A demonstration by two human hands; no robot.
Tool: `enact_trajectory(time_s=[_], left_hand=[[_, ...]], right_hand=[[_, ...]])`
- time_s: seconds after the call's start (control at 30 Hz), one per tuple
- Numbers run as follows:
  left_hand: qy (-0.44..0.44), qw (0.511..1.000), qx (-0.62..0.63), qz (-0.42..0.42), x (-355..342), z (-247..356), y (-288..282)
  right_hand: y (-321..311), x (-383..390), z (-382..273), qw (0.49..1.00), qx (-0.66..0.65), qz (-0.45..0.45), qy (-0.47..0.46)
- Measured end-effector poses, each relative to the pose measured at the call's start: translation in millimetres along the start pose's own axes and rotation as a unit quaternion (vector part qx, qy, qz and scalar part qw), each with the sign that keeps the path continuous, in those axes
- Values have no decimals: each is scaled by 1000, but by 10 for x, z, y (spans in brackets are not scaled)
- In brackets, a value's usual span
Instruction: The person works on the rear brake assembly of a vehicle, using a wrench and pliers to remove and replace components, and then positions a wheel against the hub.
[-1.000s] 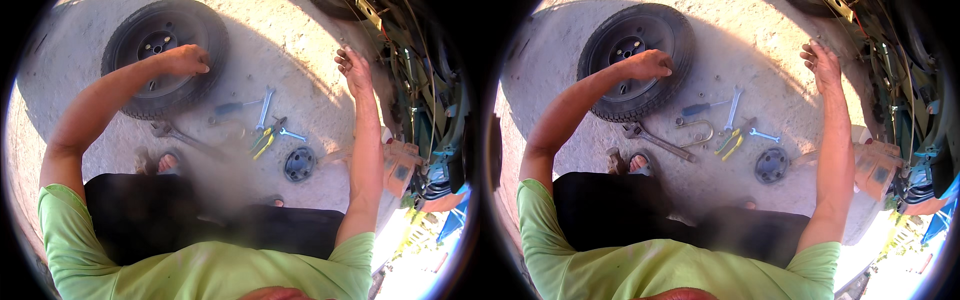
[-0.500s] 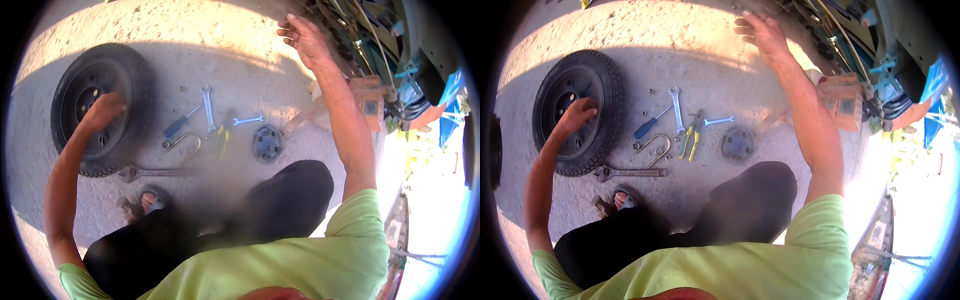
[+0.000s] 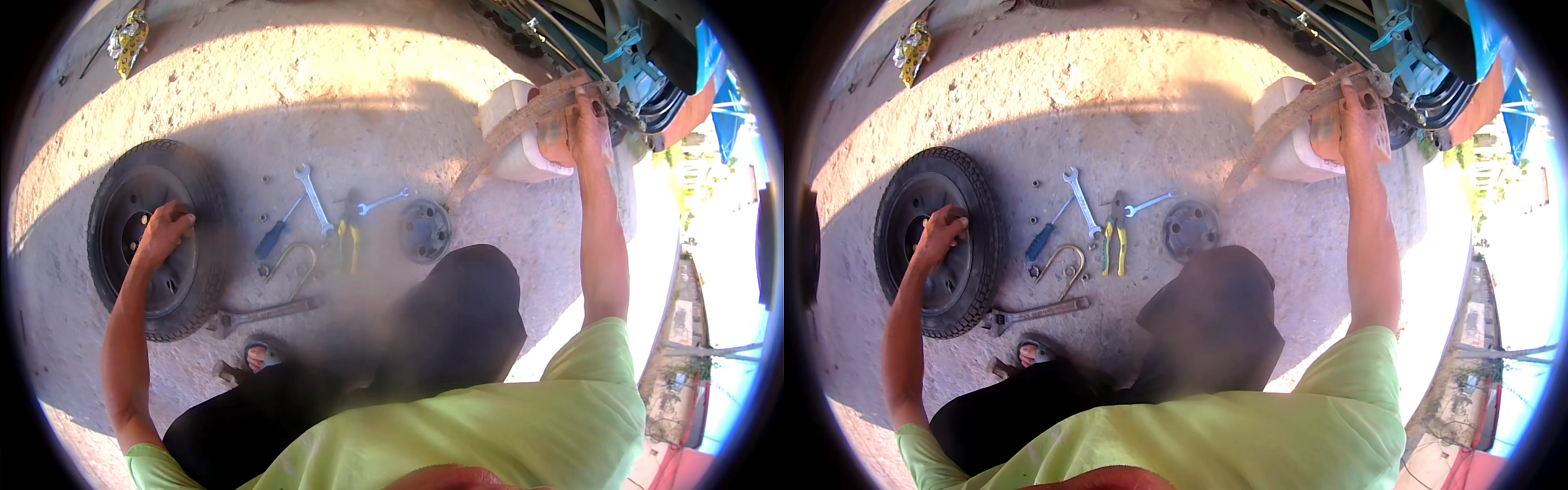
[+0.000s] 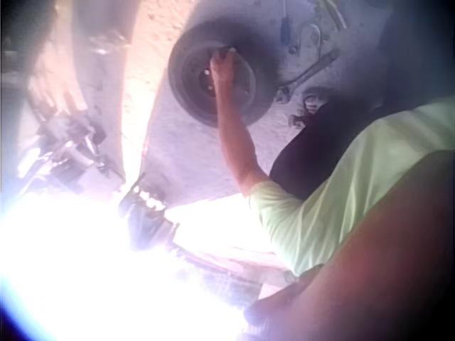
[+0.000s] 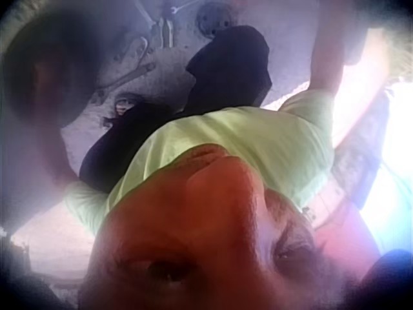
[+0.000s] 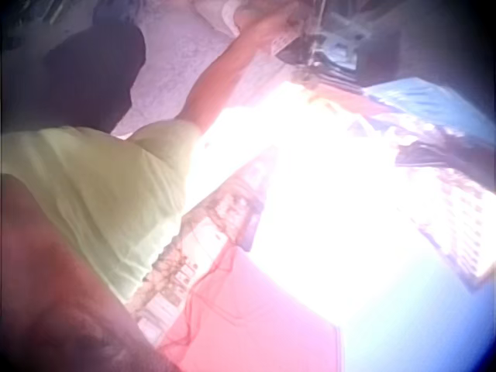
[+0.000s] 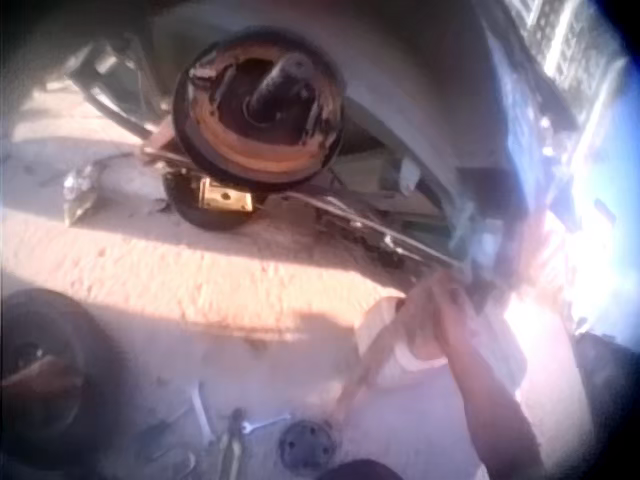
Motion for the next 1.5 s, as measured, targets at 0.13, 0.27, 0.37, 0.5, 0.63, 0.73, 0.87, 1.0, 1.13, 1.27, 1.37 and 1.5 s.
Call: enact_trajectory(time_s=[0.13, 0.27, 0.37, 0.5, 0.63, 0.73, 0.87, 1.0, 1.13, 1.27, 1.37, 1.5], left_hand=[[-6, 1000, -18, 11, -24, 58, 17], [-17, 999, -41, 23, -44, 64, 2], [-21, 999, -26, 14, -44, 121, 41], [-17, 999, -32, 13, -41, 172, 61], [-4, 999, -38, 30, 17, 27, -25], [26, 999, -37, 13, -135, -35, 30], [7, 999, -49, 18, -228, -145, 19], [-17, 998, -57, 27, -229, -169, 21], [-1, 999, -48, 26, -311, -240, 12], [-12, 1000, 6, 9, -259, -161, 51], [-15, 1000, 8, 10, -337, -268, 47], [-16, 1000, 14, 6, -376, -290, 59]], right_hand=[[79, -465, 321, 997, 51, 58, 23], [73, -843, 877, 999, -20, 21, 23], [-111, -1001, 1151, 998, -23, 55, 31], [-209, -1069, 1134, 996, 29, 74, -37], [213, -546, 729, 986, -65, 148, 43], [-18, -665, 881, 985, -111, 109, 79], [-3, -697, 911, 979, -169, 47, 102], [111, -495, 552, 991, -24, 131, 17], [32, -340, 256, 979, 89, 179, -33], [50, -334, 198, 986, 57, 142, -63], [5, -418, 182, 986, 87, 95, -109], [-212, -361, 198, 958, 215, 139, -126]])
Point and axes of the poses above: each hand's wrist, its own x-axis away from the middle knuckle, its own y-axis out of the palm, z = x × y, the point moved 8 cm from there along -x, towards the middle knuckle, and after that the axes turned 11 degrees about -y, right-handed, at the moved point
